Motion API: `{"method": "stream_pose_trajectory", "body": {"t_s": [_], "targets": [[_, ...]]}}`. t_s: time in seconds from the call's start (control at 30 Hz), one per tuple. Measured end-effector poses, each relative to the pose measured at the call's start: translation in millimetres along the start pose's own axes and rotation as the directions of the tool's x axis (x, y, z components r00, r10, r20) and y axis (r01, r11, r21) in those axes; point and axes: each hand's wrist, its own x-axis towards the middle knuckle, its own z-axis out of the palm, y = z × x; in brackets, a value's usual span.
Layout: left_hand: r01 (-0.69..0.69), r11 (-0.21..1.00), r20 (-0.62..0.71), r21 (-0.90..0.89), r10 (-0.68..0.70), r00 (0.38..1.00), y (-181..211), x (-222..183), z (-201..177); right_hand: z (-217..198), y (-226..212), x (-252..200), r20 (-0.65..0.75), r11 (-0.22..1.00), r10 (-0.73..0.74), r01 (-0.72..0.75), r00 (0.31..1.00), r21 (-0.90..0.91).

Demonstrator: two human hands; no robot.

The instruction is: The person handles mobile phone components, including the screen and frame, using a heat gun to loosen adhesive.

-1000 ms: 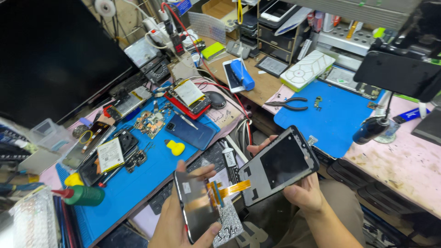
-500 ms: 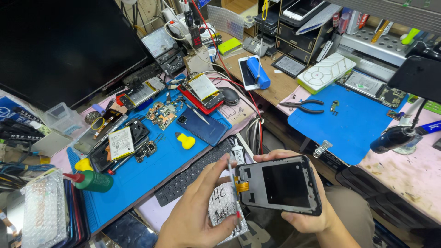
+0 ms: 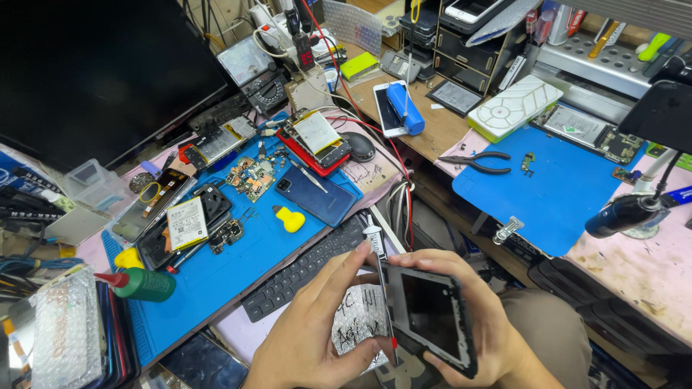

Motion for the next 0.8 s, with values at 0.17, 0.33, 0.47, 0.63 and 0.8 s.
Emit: {"method": "stream_pose_trajectory", "body": {"t_s": [0.17, 0.33, 0.47, 0.63, 0.8], "targets": [[0.023, 0.999, 0.004, 0.03, -0.024, 1.0, 1.4, -0.3, 2.3, 2.0, 0.6, -1.0, -0.006, 0.997, 0.002, -0.001, 1.0, 0.079], [0.046, 0.999, 0.021, -0.017, -0.045, 0.999, -0.4, -3.1, 3.1, 0.2, 1.2, -3.1, -0.009, 0.997, -0.006, 0.006, 1.0, 0.08], [0.004, 1.0, -0.011, -0.009, -0.004, 1.0, -2.4, -2.6, 3.1, -0.8, 1.2, -3.9, -0.031, 0.997, -0.042, 0.044, 0.999, 0.057], [-0.062, 0.998, -0.032, 0.028, 0.063, 0.997, -3.6, -1.1, 2.0, 0.3, 0.6, -5.4, -0.086, 0.996, -0.062, 0.067, 0.994, 0.053], [-0.055, 0.998, -0.024, -0.02, 0.055, 0.998, -6.4, 0.1, 2.8, -0.4, 0.4, -6.5, -0.028, 0.995, -0.097, 0.097, 0.995, -0.01]]}}
